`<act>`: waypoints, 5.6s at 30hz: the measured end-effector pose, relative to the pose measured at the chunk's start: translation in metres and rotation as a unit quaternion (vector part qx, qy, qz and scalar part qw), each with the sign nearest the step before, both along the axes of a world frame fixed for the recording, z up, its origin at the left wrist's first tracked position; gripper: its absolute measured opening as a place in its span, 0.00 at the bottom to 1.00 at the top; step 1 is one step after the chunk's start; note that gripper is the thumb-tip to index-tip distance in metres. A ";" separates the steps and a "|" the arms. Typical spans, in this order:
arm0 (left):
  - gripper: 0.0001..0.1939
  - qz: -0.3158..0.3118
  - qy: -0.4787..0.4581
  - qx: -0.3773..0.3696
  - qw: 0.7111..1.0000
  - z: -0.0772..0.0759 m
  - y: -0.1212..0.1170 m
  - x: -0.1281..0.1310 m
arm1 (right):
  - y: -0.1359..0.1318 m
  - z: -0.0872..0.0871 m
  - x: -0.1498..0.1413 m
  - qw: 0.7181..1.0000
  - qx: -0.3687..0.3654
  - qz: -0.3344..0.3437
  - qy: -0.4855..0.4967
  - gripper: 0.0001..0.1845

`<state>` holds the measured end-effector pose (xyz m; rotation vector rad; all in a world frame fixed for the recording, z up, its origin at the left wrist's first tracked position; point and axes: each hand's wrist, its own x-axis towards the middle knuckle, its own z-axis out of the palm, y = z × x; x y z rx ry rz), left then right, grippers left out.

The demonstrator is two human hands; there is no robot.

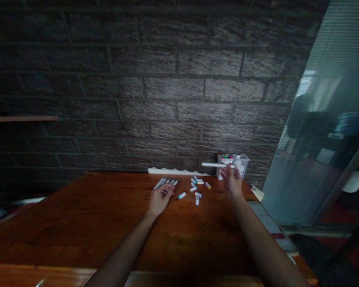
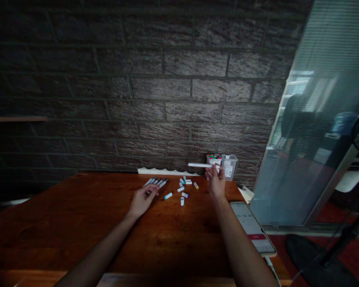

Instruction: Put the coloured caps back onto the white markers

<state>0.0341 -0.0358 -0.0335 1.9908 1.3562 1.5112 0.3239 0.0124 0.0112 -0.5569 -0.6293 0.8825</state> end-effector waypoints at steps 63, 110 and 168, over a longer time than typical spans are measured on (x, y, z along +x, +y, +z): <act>0.10 0.011 0.038 0.008 0.999 -0.004 0.003 0.000 | -0.005 -0.046 -0.001 0.811 -0.058 -0.216 -0.540 0.19; 0.18 0.026 -0.279 -0.051 0.958 0.006 0.009 -0.004 | -0.039 -0.023 -0.031 0.816 0.082 -0.107 -0.562 0.18; 0.21 -0.229 -0.260 -0.178 0.921 0.015 -0.015 0.018 | -0.074 -0.015 -0.072 0.750 0.180 -0.072 -0.633 0.08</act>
